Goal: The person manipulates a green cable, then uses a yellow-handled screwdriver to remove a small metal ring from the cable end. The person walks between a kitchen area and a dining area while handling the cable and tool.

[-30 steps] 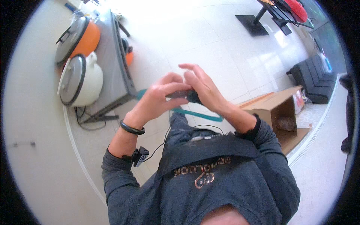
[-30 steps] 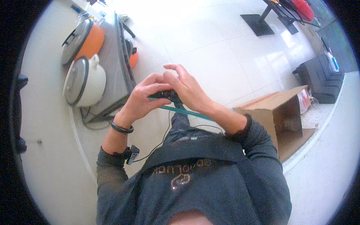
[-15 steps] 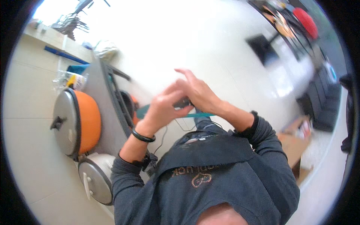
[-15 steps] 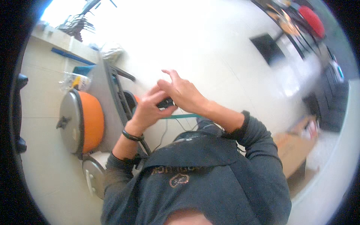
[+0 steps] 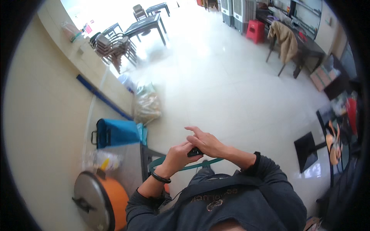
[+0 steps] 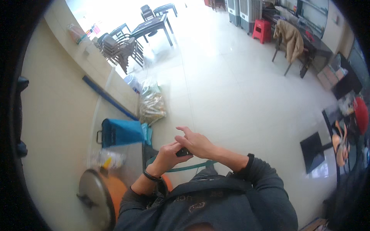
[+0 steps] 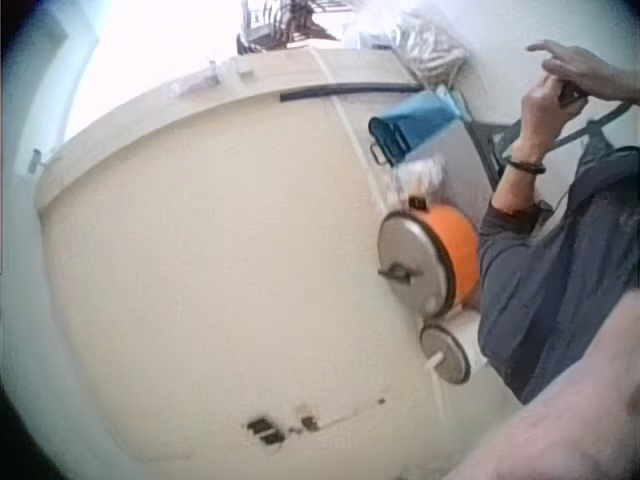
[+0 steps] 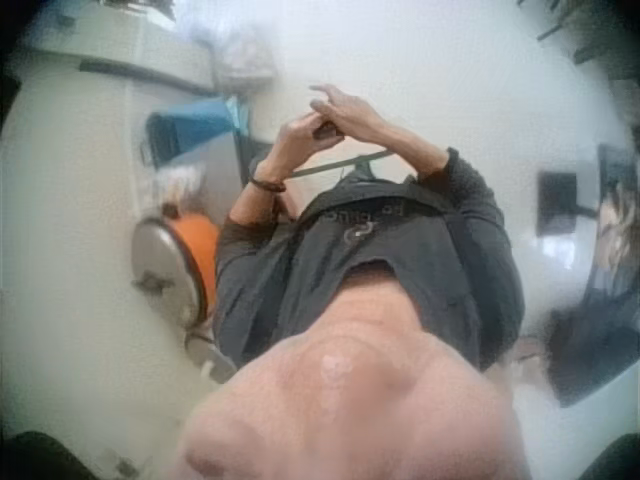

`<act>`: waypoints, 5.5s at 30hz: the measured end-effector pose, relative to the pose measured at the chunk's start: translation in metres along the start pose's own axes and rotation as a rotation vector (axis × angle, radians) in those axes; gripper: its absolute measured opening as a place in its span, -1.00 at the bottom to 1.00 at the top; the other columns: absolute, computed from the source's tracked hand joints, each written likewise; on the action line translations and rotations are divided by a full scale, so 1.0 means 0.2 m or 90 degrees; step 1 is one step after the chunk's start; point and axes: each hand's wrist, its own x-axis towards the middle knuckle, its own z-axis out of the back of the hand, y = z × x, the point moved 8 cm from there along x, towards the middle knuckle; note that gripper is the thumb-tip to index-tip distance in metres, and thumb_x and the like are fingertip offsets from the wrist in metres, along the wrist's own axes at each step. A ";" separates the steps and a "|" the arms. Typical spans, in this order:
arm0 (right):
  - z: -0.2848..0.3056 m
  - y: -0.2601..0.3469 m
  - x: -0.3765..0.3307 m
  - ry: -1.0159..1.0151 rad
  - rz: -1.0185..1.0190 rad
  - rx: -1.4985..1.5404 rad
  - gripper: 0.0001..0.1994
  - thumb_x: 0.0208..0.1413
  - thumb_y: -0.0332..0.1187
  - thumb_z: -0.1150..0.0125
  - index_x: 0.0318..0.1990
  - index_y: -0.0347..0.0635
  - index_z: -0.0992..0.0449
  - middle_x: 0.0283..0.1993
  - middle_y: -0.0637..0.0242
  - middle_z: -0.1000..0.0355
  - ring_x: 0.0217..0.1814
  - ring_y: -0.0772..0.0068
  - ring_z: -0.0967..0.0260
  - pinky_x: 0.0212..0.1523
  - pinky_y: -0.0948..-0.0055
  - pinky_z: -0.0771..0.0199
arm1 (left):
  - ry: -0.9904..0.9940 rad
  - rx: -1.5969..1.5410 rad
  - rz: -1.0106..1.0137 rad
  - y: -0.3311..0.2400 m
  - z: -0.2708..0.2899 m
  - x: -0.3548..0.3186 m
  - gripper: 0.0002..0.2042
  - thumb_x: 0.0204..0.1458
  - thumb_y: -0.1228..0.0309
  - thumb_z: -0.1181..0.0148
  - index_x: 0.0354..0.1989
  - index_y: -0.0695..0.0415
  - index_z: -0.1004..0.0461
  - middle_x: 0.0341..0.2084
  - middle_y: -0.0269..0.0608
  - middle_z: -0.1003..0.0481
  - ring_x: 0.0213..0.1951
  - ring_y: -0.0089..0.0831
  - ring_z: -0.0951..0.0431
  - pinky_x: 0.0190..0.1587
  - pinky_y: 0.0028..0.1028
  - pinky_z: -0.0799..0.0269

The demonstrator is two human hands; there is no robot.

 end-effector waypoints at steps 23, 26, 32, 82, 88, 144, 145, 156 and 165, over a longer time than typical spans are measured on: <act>2.34 -0.97 3.93 -0.074 0.147 0.032 -0.71 0.22 -0.47 -0.19 0.08 -0.31 -0.46 -0.09 0.21 -0.51 -0.13 0.45 -0.50 -0.09 0.48 -0.51 | -0.318 0.076 0.311 3.21 1.35 3.09 -0.73 -0.15 0.49 -0.48 -0.26 0.25 -0.58 -0.44 -0.12 -0.58 -0.44 -0.41 -0.55 -0.34 -0.46 -0.48; 2.41 -1.07 4.47 -0.015 0.148 -0.058 -0.69 0.19 -0.40 -0.26 0.07 -0.23 -0.48 -0.08 0.23 -0.52 -0.09 0.41 -0.49 -0.08 0.44 -0.49 | -0.304 0.129 0.389 3.81 1.50 3.43 -0.73 -0.14 0.49 -0.46 -0.23 0.26 -0.59 -0.49 -0.23 -0.56 -0.45 -0.53 -0.51 -0.34 -0.51 -0.47; 2.68 -1.81 4.89 0.084 -0.164 0.080 -0.61 0.25 -0.18 -0.18 0.11 -0.24 -0.49 0.09 0.08 -0.48 0.15 0.23 -0.42 0.19 0.34 -0.37 | -0.297 0.031 0.411 4.76 1.81 4.22 -0.73 -0.10 0.45 -0.47 -0.22 0.26 -0.59 -0.50 -0.27 -0.55 -0.48 -0.58 -0.47 -0.35 -0.54 -0.46; 4.58 -3.20 14.77 0.058 0.006 -0.642 -0.58 0.20 -0.15 -0.21 0.12 -0.19 -0.48 -0.16 0.16 -0.55 -0.06 0.16 -0.54 -0.12 0.16 -0.52 | -0.573 0.141 0.971 9.30 3.60 7.61 -0.71 -0.13 0.69 -0.32 -0.17 0.29 -0.54 -0.39 -0.37 -0.52 -0.36 -0.69 -0.48 -0.30 -0.68 -0.39; 3.97 -2.01 13.89 0.555 0.164 0.087 -0.65 0.26 -0.30 -0.10 0.17 -0.09 -0.51 -0.30 0.45 -0.41 -0.45 0.66 -0.31 -0.41 0.64 -0.36 | -0.579 0.171 0.923 9.29 3.62 7.74 -0.73 -0.24 0.60 -0.38 -0.27 0.28 -0.57 -0.46 -0.29 -0.53 -0.46 -0.61 -0.47 -0.41 -0.63 -0.36; 3.79 -0.91 12.63 0.794 0.871 0.180 -0.57 -0.12 -0.49 -0.32 0.02 -0.07 -0.61 -0.54 0.39 -0.21 -0.61 0.47 -0.18 -0.62 0.47 -0.10 | -0.594 0.264 0.767 8.80 3.52 7.85 -0.59 -0.34 0.57 -0.49 -0.20 0.26 -0.61 -0.43 -0.12 -0.61 -0.46 -0.37 -0.59 -0.41 -0.52 -0.49; 3.79 -0.90 12.63 0.775 0.884 0.181 -0.58 -0.11 -0.48 -0.33 0.01 -0.06 -0.61 -0.54 0.39 -0.21 -0.61 0.48 -0.17 -0.62 0.48 -0.10 | -0.593 0.264 0.771 8.80 3.52 7.85 -0.59 -0.34 0.57 -0.49 -0.20 0.26 -0.61 -0.44 -0.12 -0.61 -0.46 -0.37 -0.59 -0.41 -0.52 -0.49; 3.80 -0.88 12.61 0.761 0.907 0.239 -0.61 -0.07 -0.49 -0.36 0.00 -0.06 -0.62 -0.49 0.35 -0.25 -0.52 0.44 -0.22 -0.57 0.47 -0.15 | -0.596 0.267 0.782 8.79 3.52 7.84 -0.61 -0.35 0.57 -0.47 -0.21 0.26 -0.61 -0.46 -0.13 -0.60 -0.49 -0.38 -0.58 -0.44 -0.53 -0.46; 3.74 -0.88 12.62 0.866 0.823 0.233 -0.68 -0.05 -0.39 -0.41 -0.12 -0.22 -0.52 -0.43 0.23 -0.40 -0.49 0.29 -0.39 -0.51 0.39 -0.33 | -0.637 0.251 0.750 8.79 3.54 7.82 -0.62 -0.36 0.58 -0.44 -0.24 0.30 -0.60 -0.49 -0.11 -0.59 -0.49 -0.39 -0.56 -0.44 -0.53 -0.46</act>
